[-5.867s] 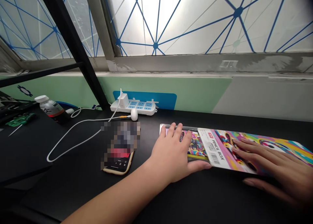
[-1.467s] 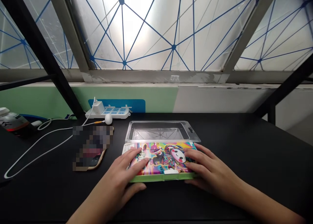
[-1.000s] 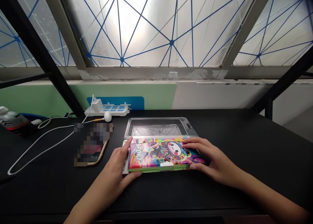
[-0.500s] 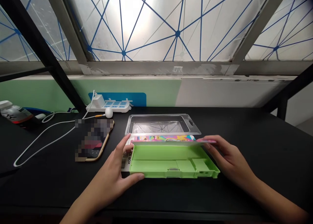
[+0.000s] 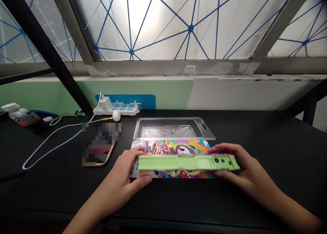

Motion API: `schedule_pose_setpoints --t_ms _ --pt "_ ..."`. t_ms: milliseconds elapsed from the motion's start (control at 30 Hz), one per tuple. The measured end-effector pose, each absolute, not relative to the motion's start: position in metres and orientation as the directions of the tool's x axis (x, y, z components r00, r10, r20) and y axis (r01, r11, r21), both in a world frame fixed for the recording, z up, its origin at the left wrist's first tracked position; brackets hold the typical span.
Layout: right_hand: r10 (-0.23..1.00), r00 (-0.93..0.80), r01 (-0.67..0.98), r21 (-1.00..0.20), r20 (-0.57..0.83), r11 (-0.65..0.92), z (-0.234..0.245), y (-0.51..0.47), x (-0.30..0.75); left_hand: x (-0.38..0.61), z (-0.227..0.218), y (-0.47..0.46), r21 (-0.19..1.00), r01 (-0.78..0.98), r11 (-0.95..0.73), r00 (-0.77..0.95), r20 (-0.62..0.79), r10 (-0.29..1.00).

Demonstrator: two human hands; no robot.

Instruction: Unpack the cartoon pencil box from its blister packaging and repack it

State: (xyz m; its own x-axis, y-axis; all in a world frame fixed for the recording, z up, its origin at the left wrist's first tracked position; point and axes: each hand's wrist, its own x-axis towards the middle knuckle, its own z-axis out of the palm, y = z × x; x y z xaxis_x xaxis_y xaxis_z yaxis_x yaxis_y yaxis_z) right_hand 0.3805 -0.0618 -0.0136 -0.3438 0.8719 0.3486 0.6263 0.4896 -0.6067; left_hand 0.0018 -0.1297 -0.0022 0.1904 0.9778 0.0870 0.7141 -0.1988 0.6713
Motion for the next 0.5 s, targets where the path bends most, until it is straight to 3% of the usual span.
schedule_pose_setpoints --t_ms 133,233,500 --pt "0.946 -0.194 0.722 -0.615 0.260 0.317 -0.010 -0.058 0.375 0.005 -0.001 -0.126 0.621 0.755 -0.211 0.233 0.048 0.971" --pt "0.935 -0.226 0.773 -0.533 0.274 0.343 -0.006 -0.053 0.370 0.006 -0.002 -0.127 0.625 0.753 -0.208 0.226 0.052 0.973" --pt "0.709 -0.481 0.808 -0.054 0.515 0.587 0.002 -0.050 0.353 0.002 -0.011 -0.126 0.688 0.699 -0.194 0.171 0.103 0.980"
